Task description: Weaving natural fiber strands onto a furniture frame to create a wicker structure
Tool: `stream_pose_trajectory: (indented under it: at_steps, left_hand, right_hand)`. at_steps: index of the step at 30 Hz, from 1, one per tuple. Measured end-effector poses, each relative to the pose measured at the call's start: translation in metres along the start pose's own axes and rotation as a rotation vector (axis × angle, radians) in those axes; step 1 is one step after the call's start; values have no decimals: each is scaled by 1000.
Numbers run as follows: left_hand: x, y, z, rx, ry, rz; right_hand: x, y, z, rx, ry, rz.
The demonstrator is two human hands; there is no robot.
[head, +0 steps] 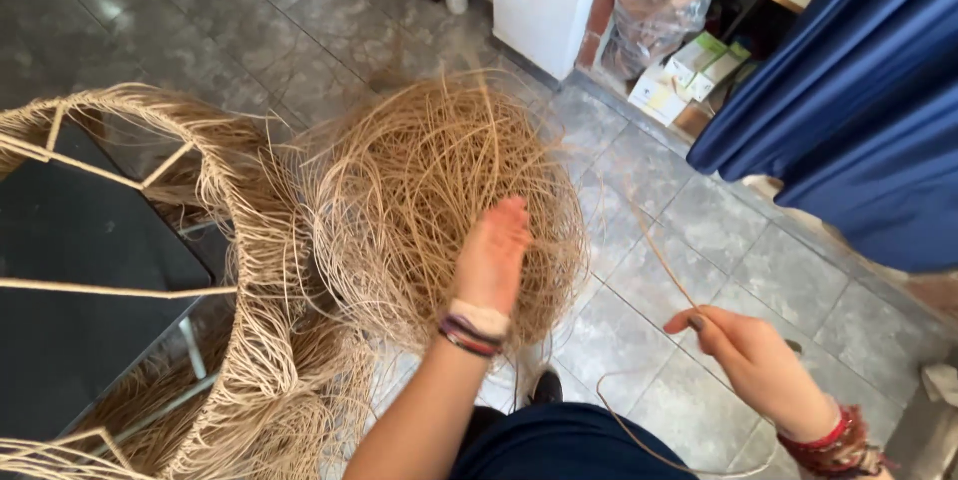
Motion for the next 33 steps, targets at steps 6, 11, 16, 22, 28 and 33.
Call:
stream_pose_trajectory:
  at_steps: [6,11,16,22,28,33]
  left_hand:
    - [8,120,-24,138,448,369]
    - [-14,51,0,7,317,689]
    - [-51,47,19,524,91,1240]
    - [-28,92,16,669,1053,1085]
    - [-90,42,74,271,637,1200]
    - [-4,37,26,334,879,1738]
  right_hand:
    - [51,63,46,-44,-90,4]
    - [22,31,48,-90,-58,51]
    - [-1,36,33,-70,119,305]
    - [-15,38,35,-333,189,2]
    - [-55,-49,45,-141,-2,-49]
    - [-14,-41,68,-349,-289,-439]
Point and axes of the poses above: each hand's wrist, its own z-axis towards the middle knuckle, its own x-axis out of the palm, y = z × x, the point moved 3 cm from there along z, towards the middle knuckle, and after that the axes turned 5 degrees about x, right-handed, at the moved point
